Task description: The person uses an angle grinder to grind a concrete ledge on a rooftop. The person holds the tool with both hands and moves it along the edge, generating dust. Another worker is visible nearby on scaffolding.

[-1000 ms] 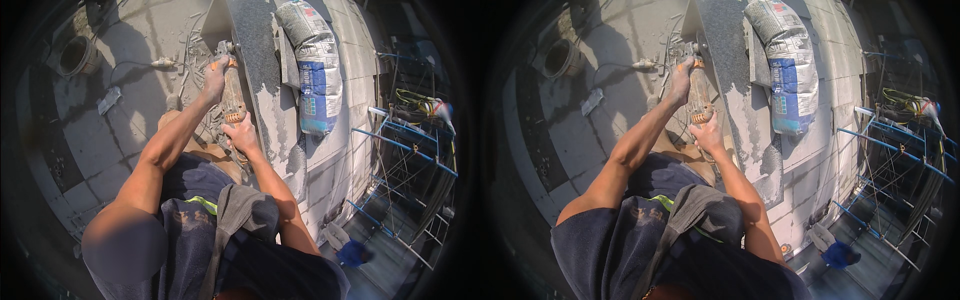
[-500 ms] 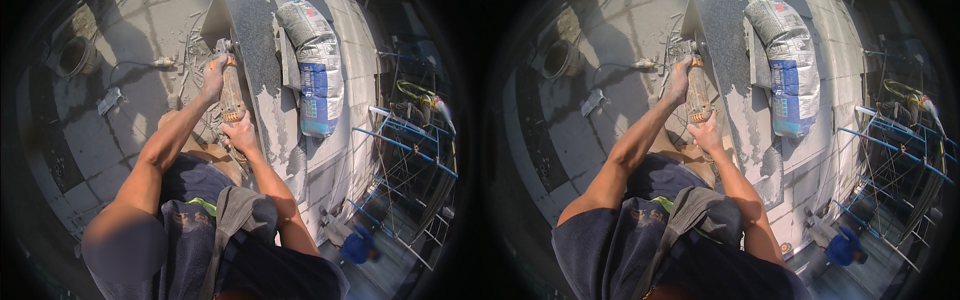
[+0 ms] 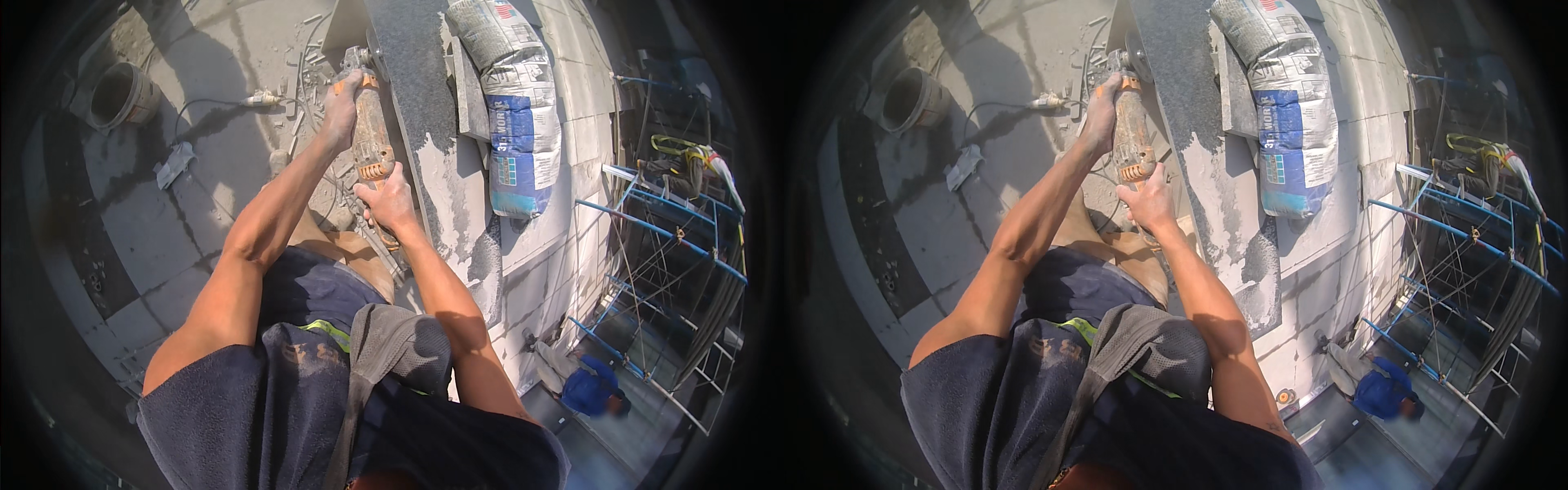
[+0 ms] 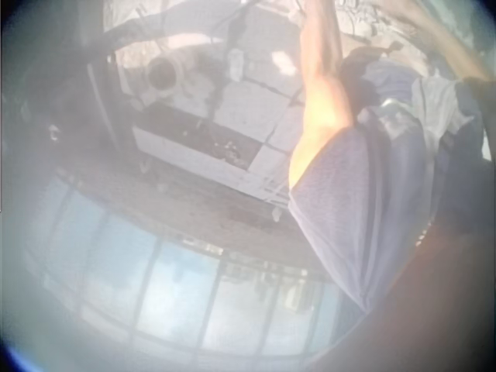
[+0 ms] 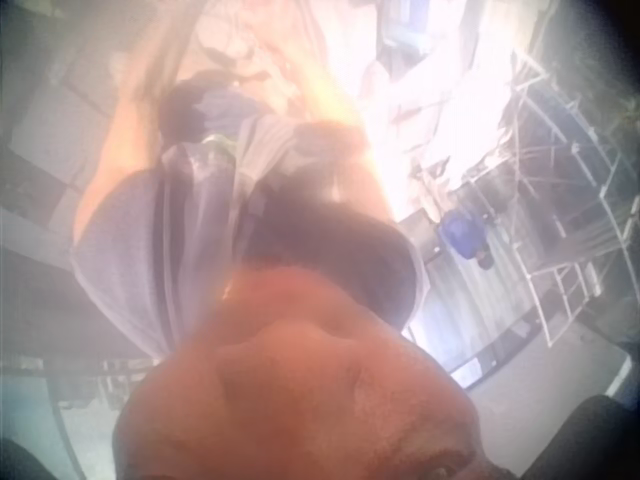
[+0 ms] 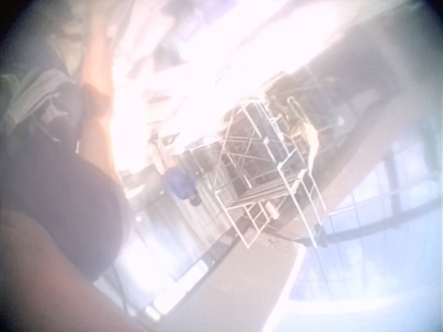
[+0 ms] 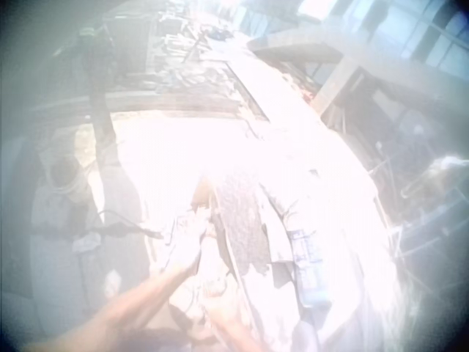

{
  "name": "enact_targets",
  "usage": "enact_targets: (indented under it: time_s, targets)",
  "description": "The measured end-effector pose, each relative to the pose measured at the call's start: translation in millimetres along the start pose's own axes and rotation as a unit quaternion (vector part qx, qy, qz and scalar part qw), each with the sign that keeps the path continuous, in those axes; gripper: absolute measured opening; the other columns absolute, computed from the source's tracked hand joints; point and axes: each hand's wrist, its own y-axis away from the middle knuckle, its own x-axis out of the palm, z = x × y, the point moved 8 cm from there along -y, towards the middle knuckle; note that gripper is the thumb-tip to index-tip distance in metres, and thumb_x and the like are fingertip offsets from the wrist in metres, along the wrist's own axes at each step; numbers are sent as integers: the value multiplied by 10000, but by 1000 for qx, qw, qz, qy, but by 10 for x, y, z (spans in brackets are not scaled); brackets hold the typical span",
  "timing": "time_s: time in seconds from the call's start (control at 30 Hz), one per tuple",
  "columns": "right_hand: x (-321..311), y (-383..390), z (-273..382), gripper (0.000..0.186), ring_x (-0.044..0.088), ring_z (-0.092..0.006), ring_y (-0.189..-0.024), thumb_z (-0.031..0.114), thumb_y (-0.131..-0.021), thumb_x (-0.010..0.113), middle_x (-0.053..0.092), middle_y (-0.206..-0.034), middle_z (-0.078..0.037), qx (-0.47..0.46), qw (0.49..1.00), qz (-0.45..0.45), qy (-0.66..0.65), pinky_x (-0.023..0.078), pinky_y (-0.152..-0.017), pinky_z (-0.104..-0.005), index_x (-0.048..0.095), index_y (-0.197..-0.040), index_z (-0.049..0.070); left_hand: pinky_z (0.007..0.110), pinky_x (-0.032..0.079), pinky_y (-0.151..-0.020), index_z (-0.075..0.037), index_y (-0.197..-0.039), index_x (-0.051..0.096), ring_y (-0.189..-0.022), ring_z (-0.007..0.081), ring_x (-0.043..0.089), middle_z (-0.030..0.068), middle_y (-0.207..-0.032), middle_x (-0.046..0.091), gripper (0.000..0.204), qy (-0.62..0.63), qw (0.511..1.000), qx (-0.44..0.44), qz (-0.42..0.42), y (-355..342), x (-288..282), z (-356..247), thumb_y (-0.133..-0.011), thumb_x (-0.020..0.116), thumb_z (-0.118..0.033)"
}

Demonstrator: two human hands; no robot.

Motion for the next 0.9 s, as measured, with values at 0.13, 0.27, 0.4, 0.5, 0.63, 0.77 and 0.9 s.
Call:
enact_targets:
  time_s: [0.13,0.27,0.4,0.5,0.63,0.77,0.9]
  targets:
    - [-21,186,-72,683,694,-276,-534,178,-808,772,707,-840,-209,3,1000,10,-8,559,-473,-386,349,-1281,-76,312,546,-599,-42,-1049,614,-670,139,630,47,-832,642,367,-13,1000,16,0,207,9,42,-985,624,-404]
    - [-44,290,-237,627,664,-224,-510,170,-809,776,704,-843,-176,-21,1000,-11,-4,542,-468,-362,385,-1238,-66,317,547,-614,-40,-1055,594,-695,142,629,51,-846,630,389,-15,1000,-1,-14,340,-32,188,-976,643,-418]
    - [-47,373,-353,601,645,-192,-488,154,-809,780,702,-837,-150,-26,999,-22,2,528,-451,-344,399,-1227,-51,324,553,-624,-45,-1108,549,-726,152,631,64,-905,629,420,-2,999,0,-38,405,-89,310,-966,662,-423]
    - [-48,384,-444,608,642,-190,-486,145,-807,781,702,-838,-149,-6,1000,-19,13,524,-444,-335,396,-1238,-48,325,557,-627,-49,-1133,525,-745,155,635,68,-926,628,432,11,1000,-16,-4,450,-68,341,-965,666,-422]
    - [-62,476,-419,603,641,-189,-485,144,-805,788,699,-832,-146,-9,1000,-11,-5,525,-451,-329,410,-1230,-54,319,557,-627,-49,-1136,528,-747,154,637,66,-921,627,431,17,1000,-11,-13,494,-72,386,-967,664,-422]
    - [-60,521,-449,667,678,-270,-535,197,-800,775,695,-815,-199,-1,1000,-3,10,563,-542,-384,367,-1253,-71,327,554,-538,-38,-1053,618,-596,163,637,62,-765,636,425,-15,999,17,-30,575,-33,344,-1015,542,-454]
    - [-77,578,-464,703,688,-293,-541,210,-797,772,691,-794,-221,-5,1000,-2,13,574,-557,-406,338,-1256,-101,311,558,-631,-39,-1109,555,-743,146,639,67,-915,641,409,6,1000,-19,10,654,-7,366,-978,651,-414]
